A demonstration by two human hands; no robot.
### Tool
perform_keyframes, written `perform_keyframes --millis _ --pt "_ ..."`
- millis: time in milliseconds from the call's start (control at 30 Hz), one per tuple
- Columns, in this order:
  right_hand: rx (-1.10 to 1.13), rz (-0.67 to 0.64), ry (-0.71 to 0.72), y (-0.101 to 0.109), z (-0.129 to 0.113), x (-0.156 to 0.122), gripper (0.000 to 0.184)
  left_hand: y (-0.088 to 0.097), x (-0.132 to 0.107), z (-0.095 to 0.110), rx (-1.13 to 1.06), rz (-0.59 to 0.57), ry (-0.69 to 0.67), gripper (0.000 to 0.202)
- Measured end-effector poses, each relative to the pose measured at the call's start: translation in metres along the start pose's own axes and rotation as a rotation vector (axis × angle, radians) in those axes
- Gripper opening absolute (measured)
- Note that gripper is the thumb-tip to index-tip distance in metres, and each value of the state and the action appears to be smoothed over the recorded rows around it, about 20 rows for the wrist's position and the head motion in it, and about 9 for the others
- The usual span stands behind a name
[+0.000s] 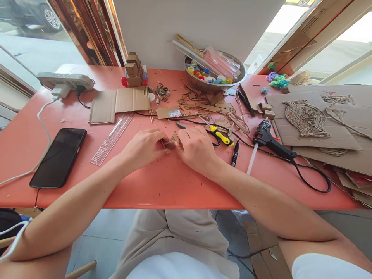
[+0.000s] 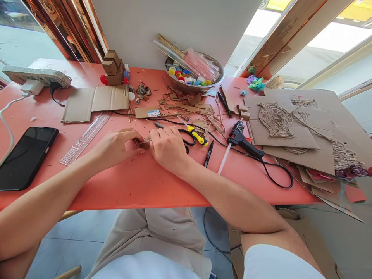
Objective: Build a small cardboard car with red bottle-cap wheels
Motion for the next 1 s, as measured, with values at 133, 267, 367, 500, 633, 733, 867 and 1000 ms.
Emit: perform_keyframes --millis 133,267,367,500,633,733,867,1000 --pt "0.073 0.011 -0.001 0.004 0.003 -0.005 0.018 -0.001 -0.001 -0.001 0.005 -0.008 0.002 0.013" --pt "0.142 -0.012 0.032 0.006 0.003 -0.010 0.016 -0.002 -0.001 -0.001 0.018 -0.032 0.013 0.016" --pt "0.179 -0.039 0.052 0.005 0.003 -0.012 0.016 -0.003 -0.001 -0.002 0.013 -0.053 0.035 0.023" --pt "0.219 -0.048 0.043 0.007 0.005 -0.012 0.016 -0.003 -0.002 -0.006 -0.028 -0.054 0.034 0.045" --pt "0.264 -0.033 0.069 0.022 0.009 -0.012 0.022 -0.001 -0.003 -0.013 -0.039 -0.046 0.054 0.047" --pt "0.259 -0.014 -0.006 0.043 0.028 -0.013 0.023 0.000 -0.003 -0.017 -0.023 -0.063 0.079 0.035" --pt "0.160 -0.095 -0.230 0.056 0.064 -0.018 0.006 0.004 -0.001 -0.018 -0.030 -0.059 0.093 0.028" --pt "0.014 -0.236 -0.380 0.047 0.073 -0.022 0.015 0.011 0.000 -0.022 -0.150 -0.032 0.104 0.027"
Point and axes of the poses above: each hand's wrist, its own x-axis towards the middle knuckle, its own y-axis out of the back of the hand, z = x × y, the point moved 10 cm from there along x, towards the middle knuckle, and after that the axes turned 11 degrees about x, right-handed, at the moved point
